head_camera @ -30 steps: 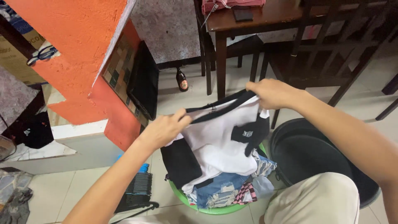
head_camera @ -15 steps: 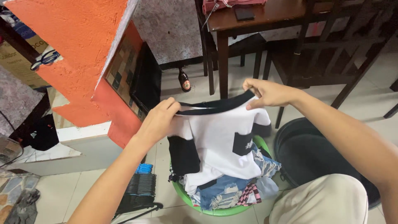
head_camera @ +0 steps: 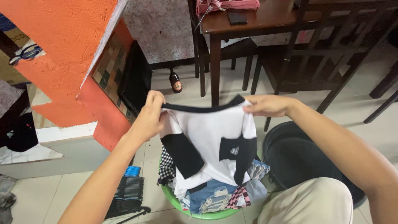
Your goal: The recorder sorts through a basket of clothes and prepares to fold a white t-shirt.
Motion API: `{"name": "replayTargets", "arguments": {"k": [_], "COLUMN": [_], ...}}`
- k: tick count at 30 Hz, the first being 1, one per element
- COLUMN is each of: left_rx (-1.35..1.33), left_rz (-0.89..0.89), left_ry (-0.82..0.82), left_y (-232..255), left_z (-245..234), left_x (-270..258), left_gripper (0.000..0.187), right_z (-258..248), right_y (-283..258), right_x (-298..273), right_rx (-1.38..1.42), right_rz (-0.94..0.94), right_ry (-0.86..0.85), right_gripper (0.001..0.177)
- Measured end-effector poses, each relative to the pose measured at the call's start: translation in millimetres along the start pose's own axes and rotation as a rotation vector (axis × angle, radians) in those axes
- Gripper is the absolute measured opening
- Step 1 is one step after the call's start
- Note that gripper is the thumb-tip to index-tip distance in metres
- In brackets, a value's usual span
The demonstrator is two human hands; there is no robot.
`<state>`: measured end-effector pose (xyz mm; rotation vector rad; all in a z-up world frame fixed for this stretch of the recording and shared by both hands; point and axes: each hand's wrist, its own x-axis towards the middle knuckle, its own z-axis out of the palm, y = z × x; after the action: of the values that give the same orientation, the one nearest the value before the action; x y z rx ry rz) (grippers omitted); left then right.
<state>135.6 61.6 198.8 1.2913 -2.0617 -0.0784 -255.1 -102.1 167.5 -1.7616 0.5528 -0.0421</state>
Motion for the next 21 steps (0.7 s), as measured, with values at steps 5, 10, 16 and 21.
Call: {"name": "replayTargets", "arguments": {"k": [5, 10, 16, 21], "left_rx": [0.043, -0.039, -0.117, -0.317], "left_rz": [-0.099, -0.275, -0.357, -0.170], "left_ry": [0.038, -0.026, -0.066, -0.157], "left_y": [-35, -46, -28, 20], "left_z": [20, 40, 26, -7], "left_x": [-6, -5, -12, -10], "left_gripper": [0.045, 0.046, 0.048, 0.046], "right_z": [19, 23, -3, -23], "right_y": [-21, -33, -43, -16], "right_x": [20, 31, 4, -4], "right_rx": [0.475, 0.619, -0.559, -1.259], "right_rz": [0.028, 0.005, 0.284, -0.249], "right_ry": [0.350, 0.662, 0.423, 1.151], "right_gripper": [0.047, 0.047, 0.058, 0.027]}}
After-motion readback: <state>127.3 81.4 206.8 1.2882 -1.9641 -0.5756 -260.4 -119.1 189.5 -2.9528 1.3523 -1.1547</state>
